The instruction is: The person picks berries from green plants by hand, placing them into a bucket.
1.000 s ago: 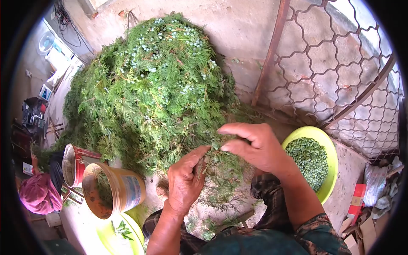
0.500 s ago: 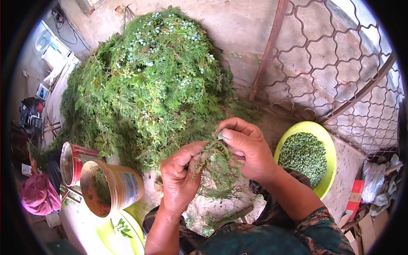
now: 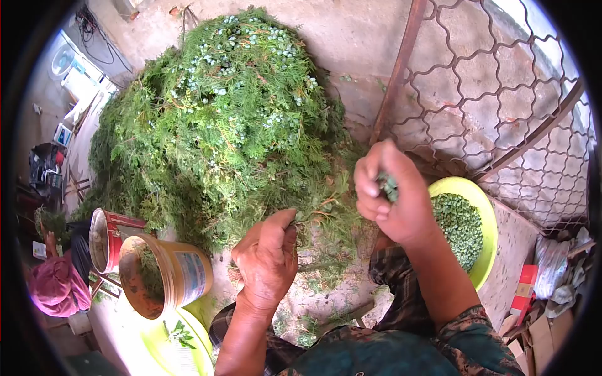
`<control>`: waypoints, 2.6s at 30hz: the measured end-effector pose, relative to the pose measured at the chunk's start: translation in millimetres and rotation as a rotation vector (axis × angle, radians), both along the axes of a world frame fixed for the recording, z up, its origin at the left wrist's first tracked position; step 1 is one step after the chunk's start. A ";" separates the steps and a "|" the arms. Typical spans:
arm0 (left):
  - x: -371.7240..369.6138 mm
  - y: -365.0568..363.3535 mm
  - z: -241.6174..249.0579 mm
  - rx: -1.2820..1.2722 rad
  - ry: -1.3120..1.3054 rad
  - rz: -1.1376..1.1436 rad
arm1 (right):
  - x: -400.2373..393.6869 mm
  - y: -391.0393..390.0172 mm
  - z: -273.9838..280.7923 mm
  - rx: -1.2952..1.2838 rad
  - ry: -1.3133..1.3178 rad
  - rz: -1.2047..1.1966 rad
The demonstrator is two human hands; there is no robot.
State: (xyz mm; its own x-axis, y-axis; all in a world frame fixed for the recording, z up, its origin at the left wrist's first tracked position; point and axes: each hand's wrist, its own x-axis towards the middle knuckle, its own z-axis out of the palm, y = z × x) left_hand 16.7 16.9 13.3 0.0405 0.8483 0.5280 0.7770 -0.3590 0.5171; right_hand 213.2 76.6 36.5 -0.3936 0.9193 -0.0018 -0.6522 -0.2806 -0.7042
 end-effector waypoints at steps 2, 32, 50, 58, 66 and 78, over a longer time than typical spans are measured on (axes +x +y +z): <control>2.0 -2.0 1.9 -0.082 -0.010 -0.015 | -3.6 0.1 -4.8 0.108 -0.172 0.007; 7.4 7.3 -10.9 -0.227 -0.515 -0.032 | -23.2 -4.3 -11.0 1.023 -0.731 -0.433; 14.4 7.6 5.4 -0.634 -0.981 0.054 | -21.2 -7.4 2.3 0.212 -0.423 -0.192; 14.5 8.7 -2.5 -0.512 -1.034 -0.014 | -34.0 -14.5 -10.2 0.877 -0.901 -0.286; 17.0 5.6 -2.3 -0.540 -1.047 -0.070 | -36.9 -15.3 -15.5 0.825 -1.044 -0.312; 10.1 2.8 5.3 -0.592 -1.000 -0.013 | -2.5 3.6 4.1 -0.157 0.112 -0.138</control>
